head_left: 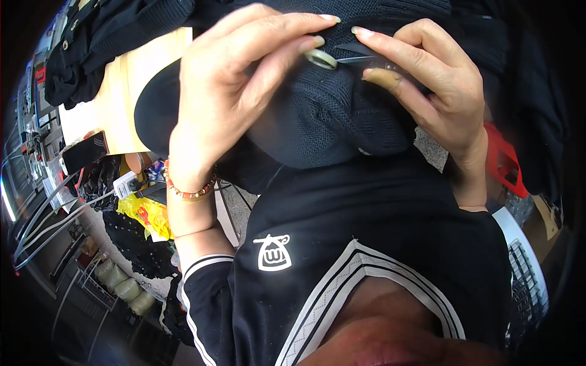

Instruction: Removing buttons from black garments using thread snips.

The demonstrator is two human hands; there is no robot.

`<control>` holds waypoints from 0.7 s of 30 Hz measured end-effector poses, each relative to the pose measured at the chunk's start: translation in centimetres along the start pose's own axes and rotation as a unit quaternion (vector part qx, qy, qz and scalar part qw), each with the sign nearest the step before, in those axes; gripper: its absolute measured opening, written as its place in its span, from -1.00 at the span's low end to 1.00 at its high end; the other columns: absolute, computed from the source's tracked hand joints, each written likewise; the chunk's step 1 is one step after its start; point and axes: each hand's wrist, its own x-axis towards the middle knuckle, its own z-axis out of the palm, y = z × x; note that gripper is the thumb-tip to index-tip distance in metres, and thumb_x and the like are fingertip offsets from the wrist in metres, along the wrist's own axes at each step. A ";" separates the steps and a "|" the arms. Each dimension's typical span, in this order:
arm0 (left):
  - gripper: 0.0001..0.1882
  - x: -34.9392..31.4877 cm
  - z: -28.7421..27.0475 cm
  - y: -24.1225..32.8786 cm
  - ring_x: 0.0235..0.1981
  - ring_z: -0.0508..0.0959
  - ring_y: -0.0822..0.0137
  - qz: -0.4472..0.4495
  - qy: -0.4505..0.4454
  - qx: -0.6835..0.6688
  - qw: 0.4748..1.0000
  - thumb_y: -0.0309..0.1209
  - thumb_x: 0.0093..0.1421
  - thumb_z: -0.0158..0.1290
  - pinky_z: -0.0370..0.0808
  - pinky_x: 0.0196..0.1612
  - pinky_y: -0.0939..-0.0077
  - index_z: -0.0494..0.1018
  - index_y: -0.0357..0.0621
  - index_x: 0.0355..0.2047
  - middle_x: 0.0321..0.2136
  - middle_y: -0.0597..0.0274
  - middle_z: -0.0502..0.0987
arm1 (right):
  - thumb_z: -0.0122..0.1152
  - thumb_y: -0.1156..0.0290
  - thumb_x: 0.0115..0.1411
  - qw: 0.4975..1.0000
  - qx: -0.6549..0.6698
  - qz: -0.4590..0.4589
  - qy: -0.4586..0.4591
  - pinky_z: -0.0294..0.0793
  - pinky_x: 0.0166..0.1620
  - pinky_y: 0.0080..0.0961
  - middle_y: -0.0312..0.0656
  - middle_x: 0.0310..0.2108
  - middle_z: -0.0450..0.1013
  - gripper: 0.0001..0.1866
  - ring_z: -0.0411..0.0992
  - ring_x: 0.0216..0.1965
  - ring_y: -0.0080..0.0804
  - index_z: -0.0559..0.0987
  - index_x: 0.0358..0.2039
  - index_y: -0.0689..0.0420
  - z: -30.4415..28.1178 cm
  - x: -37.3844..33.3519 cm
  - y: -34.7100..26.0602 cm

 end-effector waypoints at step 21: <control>-0.88 -0.8 1.7 -0.5 -0.29 0.67 0.30 0.061 0.121 0.145 0.980 -0.61 0.20 0.26 0.58 -0.22 0.56 0.59 -0.28 -0.24 -0.31 0.12 0.59 | 0.55 0.49 -0.04 0.994 -0.070 0.028 0.075 0.39 -0.43 -0.54 -0.23 -0.47 0.44 -0.54 0.38 -0.50 -0.46 0.72 -0.05 0.21 0.3 0.2 -0.6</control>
